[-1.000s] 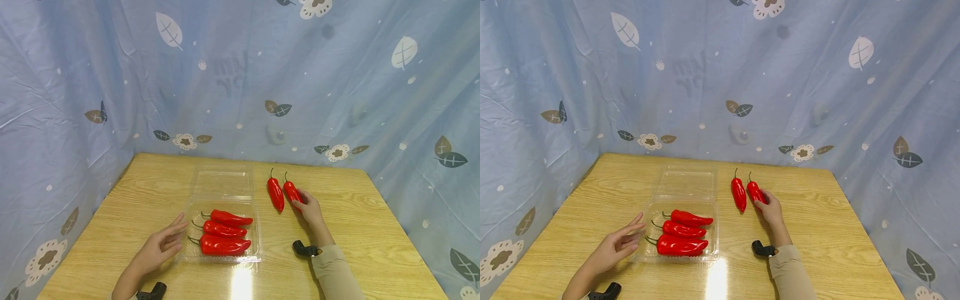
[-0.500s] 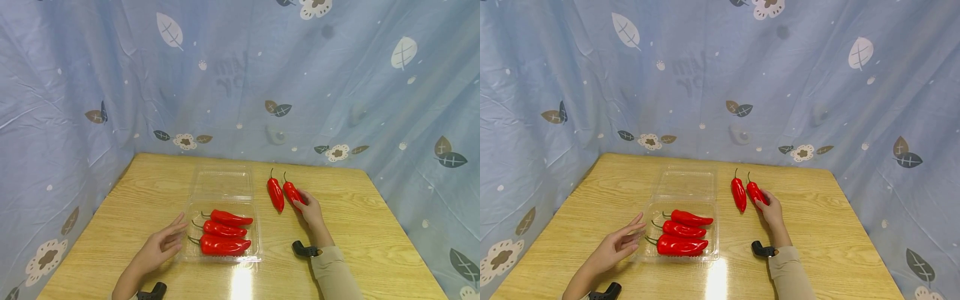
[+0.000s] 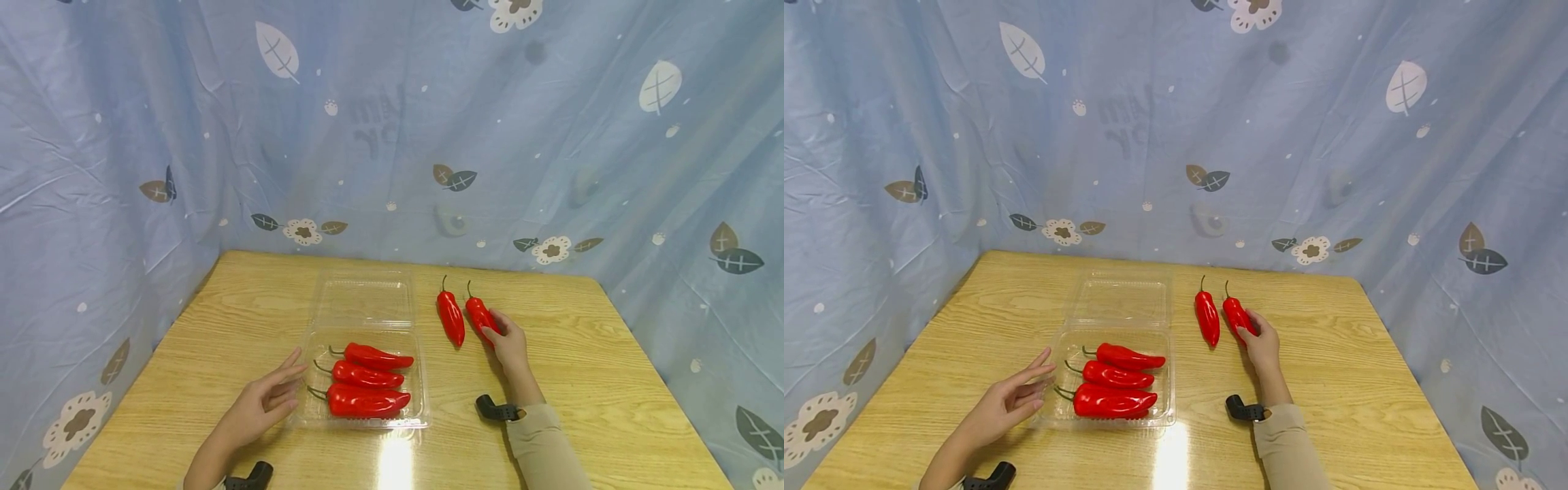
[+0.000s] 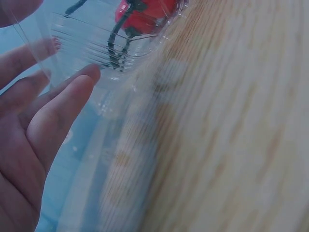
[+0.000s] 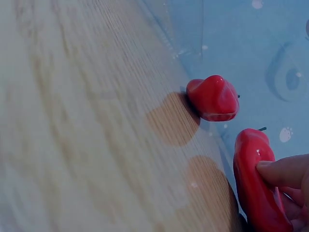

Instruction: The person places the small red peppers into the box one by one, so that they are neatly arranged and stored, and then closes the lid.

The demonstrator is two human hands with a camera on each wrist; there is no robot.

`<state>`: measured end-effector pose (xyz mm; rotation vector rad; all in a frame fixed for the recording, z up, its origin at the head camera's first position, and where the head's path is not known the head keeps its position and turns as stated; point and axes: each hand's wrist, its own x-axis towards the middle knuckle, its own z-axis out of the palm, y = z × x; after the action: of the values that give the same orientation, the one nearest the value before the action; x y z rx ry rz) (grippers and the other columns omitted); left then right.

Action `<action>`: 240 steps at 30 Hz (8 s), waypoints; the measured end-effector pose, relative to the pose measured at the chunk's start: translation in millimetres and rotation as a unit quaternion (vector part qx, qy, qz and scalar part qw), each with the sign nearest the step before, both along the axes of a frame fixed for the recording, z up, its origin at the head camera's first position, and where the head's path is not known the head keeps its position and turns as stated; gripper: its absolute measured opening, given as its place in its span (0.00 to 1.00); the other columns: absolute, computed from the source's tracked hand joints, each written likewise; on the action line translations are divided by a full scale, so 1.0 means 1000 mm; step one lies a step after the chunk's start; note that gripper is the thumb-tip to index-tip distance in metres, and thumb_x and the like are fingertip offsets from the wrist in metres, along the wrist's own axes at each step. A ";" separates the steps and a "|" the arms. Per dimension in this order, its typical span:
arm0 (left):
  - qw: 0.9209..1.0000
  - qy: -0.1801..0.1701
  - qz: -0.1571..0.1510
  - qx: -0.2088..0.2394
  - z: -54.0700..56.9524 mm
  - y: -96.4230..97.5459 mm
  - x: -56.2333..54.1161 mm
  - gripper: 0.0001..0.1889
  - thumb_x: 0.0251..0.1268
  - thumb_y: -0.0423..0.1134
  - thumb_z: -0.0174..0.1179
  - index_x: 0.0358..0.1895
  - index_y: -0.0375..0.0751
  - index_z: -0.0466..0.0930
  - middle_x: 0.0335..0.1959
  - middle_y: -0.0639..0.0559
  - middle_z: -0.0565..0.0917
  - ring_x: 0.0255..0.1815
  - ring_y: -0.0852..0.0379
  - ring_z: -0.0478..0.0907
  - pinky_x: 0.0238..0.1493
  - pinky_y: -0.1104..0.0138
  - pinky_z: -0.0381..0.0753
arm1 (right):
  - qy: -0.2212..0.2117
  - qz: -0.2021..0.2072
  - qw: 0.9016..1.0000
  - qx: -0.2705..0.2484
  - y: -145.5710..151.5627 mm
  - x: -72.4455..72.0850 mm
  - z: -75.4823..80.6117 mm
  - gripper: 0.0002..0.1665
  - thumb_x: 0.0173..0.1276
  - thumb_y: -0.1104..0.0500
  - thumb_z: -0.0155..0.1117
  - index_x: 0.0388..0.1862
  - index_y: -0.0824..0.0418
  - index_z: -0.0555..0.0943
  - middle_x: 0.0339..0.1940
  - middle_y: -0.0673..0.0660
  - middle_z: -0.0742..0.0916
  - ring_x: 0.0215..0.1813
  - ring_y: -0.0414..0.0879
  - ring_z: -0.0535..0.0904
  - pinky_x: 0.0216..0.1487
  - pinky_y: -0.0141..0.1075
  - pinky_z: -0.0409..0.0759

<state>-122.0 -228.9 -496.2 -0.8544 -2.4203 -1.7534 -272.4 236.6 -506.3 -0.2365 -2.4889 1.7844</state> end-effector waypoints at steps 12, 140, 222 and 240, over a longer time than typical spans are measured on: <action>1.000 -0.001 -0.003 0.003 0.000 0.000 0.001 0.26 0.64 0.23 0.55 0.66 0.25 0.63 0.74 0.29 0.49 0.63 0.56 0.71 0.57 0.76 0.74 | 0.007 -0.012 1.000 -0.016 -0.001 0.006 0.005 0.29 0.67 0.66 0.59 0.67 0.66 0.68 0.69 0.66 0.71 0.70 0.57 0.64 0.71 0.49 0.64; 1.000 0.001 -0.005 0.001 0.001 0.000 0.001 0.26 0.64 0.23 0.54 0.66 0.26 0.63 0.74 0.30 0.49 0.64 0.54 0.70 0.57 0.76 0.74 | 0.060 0.434 0.887 0.148 -0.155 0.076 0.058 0.23 0.64 0.65 0.62 0.59 0.56 0.78 0.56 0.51 0.83 0.58 0.47 0.76 0.60 0.39 0.75; 1.000 0.013 0.001 -0.005 0.000 0.000 0.001 0.26 0.64 0.23 0.55 0.66 0.25 0.63 0.74 0.29 0.50 0.64 0.52 0.70 0.57 0.76 0.75 | 0.064 0.150 0.985 -0.061 -0.073 0.020 0.051 0.27 0.68 0.64 0.60 0.65 0.67 0.70 0.66 0.66 0.74 0.68 0.56 0.69 0.56 0.20 0.72; 1.000 -0.001 -0.009 0.010 -0.001 0.000 0.000 0.26 0.64 0.23 0.54 0.66 0.24 0.62 0.74 0.29 0.48 0.63 0.54 0.72 0.56 0.77 0.74 | -0.005 0.082 0.994 -0.067 -0.060 -0.009 0.040 0.27 0.68 0.67 0.57 0.66 0.67 0.68 0.68 0.64 0.73 0.70 0.56 0.66 0.71 0.48 0.64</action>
<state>-121.5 -228.8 -497.1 -0.8760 -2.4007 -1.7821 -281.1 176.4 -466.1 -0.0486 -2.4635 2.0211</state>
